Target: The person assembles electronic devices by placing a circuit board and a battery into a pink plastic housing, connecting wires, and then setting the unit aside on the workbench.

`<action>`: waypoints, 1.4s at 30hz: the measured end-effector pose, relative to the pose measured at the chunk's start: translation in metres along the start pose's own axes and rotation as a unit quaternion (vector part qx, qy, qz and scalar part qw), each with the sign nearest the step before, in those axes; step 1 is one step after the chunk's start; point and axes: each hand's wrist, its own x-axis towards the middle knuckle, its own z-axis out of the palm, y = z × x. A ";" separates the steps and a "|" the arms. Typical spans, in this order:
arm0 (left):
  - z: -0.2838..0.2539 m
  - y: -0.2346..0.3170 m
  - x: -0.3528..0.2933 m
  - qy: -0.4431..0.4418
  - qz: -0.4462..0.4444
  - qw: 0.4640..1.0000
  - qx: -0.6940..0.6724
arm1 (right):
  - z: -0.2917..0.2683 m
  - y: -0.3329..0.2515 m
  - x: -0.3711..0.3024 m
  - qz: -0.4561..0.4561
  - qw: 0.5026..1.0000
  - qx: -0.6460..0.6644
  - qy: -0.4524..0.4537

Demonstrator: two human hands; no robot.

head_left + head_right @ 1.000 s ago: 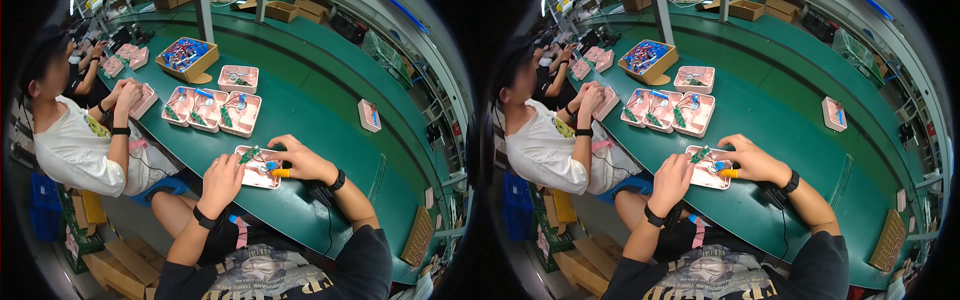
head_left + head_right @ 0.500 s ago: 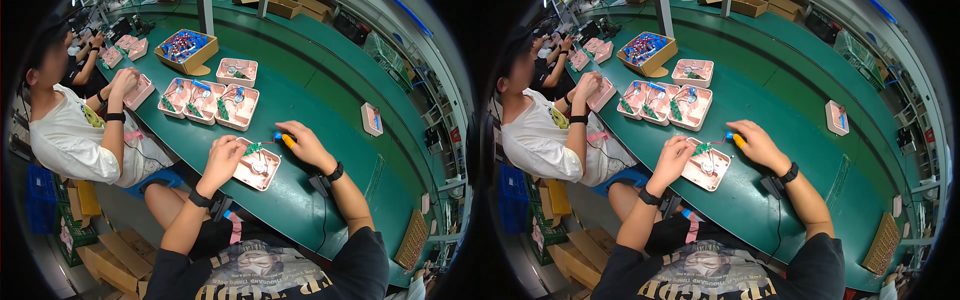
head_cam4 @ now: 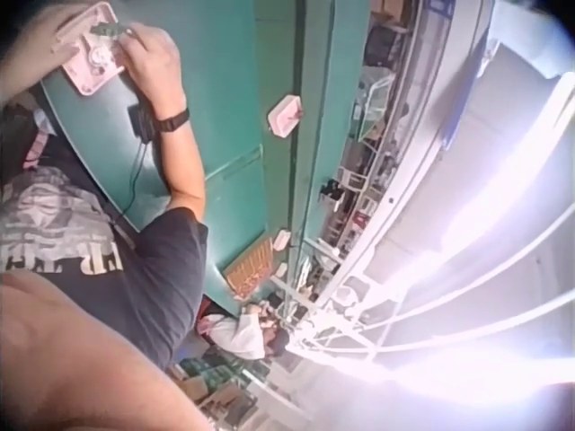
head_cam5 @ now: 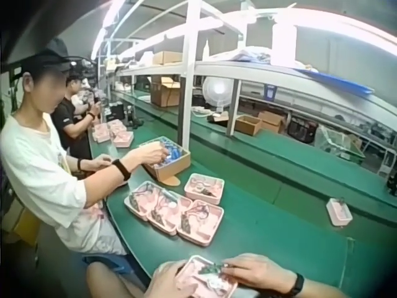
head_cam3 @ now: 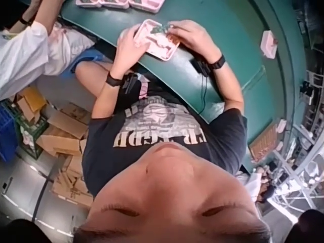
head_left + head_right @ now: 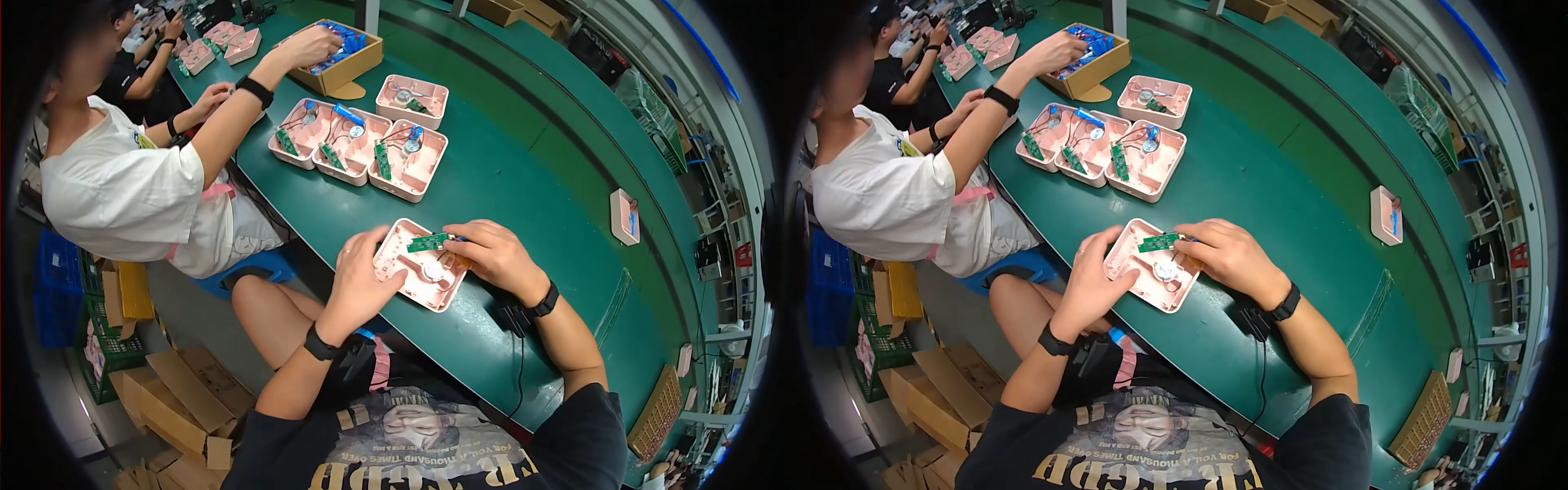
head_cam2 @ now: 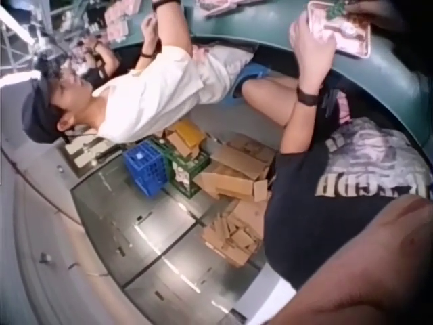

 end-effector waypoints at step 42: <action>0.011 0.008 -0.009 -0.051 0.251 0.958 0.129 | 0.008 -0.039 0.010 0.256 0.960 0.099 -0.051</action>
